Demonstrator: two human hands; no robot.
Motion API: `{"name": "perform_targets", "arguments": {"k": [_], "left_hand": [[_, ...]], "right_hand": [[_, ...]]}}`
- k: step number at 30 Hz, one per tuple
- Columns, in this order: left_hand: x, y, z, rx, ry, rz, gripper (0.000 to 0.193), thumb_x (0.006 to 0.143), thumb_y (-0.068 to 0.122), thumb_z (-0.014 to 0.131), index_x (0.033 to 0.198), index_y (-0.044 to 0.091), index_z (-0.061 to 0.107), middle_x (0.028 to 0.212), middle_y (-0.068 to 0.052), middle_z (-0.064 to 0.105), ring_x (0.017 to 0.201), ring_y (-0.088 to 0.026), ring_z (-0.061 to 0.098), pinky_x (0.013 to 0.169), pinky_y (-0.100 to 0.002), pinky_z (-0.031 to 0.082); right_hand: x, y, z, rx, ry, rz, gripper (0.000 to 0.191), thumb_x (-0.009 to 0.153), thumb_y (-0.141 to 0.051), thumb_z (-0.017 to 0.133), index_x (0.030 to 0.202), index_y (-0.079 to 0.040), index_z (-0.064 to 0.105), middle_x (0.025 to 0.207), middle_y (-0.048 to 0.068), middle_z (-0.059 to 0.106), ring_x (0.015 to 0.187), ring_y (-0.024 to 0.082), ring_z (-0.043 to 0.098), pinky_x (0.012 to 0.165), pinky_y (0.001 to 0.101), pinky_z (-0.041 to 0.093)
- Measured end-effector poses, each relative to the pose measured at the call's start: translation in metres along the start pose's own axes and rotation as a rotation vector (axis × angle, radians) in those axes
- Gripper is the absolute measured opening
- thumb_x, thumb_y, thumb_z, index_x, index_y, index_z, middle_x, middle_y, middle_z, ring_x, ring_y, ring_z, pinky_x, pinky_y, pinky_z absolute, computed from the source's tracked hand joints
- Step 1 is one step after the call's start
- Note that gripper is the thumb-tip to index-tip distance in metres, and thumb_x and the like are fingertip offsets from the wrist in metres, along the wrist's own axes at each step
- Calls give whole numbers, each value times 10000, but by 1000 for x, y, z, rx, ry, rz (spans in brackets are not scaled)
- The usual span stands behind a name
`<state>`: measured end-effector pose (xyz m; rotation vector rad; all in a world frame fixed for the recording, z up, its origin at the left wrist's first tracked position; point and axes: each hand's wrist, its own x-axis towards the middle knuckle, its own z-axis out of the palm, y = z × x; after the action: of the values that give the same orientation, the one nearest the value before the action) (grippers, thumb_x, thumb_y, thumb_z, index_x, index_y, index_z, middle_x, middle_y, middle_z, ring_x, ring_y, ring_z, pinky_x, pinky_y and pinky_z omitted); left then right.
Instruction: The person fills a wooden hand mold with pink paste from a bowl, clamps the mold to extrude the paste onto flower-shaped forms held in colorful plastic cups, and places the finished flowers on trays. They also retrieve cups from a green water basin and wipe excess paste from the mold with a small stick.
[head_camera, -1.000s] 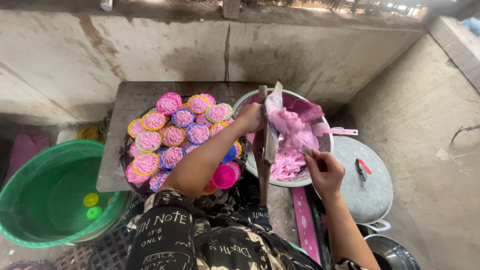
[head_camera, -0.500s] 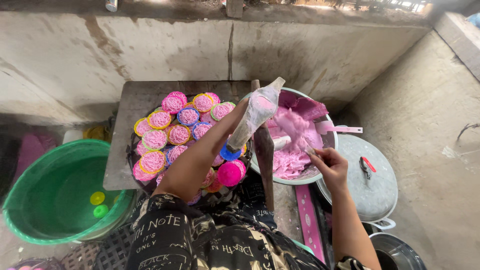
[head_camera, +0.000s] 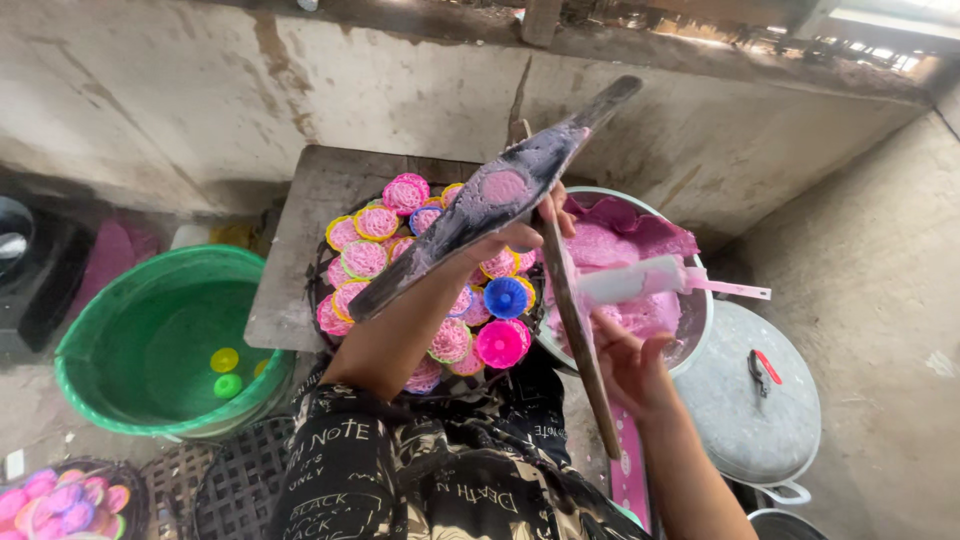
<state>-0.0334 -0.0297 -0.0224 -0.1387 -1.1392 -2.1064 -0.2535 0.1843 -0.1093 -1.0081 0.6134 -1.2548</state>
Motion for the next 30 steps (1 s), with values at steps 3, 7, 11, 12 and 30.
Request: {"name": "perform_targets", "arguments": {"k": [3,7,11,12,30], "left_hand": [[-20,9,20,-53,-59,32,455,866,192,827,1240,26,628,1185,-78,678,1085,-197,652,952,-372,540],[-62,50,24,89,-157,92,531,879,196,835,1324,28,598,1287,-80,666,1192,-206,642,1042,-379,533],[-132,97,12,388,-174,45,608,893,199,843,1408,30,569,1389,-81,654,1300,-214,633,1131,-387,526],[-143,101,10,470,-161,20,627,897,200,845,1429,30,561,1415,-82,651,1327,-216,630,1153,-389,524],[-118,85,17,1849,43,243,256,732,293,818,869,96,729,776,-152,711,859,-359,701,1106,-477,462]], "right_hand": [[3,13,61,582,-432,173,1128,776,-851,462,1570,-58,346,1195,249,655,829,225,708,711,309,575],[15,-4,70,837,-666,102,950,938,-788,442,1585,-92,435,937,232,745,463,135,560,372,203,448],[14,-43,55,418,-319,-139,846,922,-547,660,1563,-53,413,1129,291,667,550,174,646,400,226,503],[14,-55,55,333,-253,-176,873,918,-505,699,1554,6,391,1277,312,620,578,159,649,400,206,495],[60,-81,161,-1164,47,-418,1260,832,40,786,1682,-301,-79,1643,254,383,959,272,687,676,335,608]]}}
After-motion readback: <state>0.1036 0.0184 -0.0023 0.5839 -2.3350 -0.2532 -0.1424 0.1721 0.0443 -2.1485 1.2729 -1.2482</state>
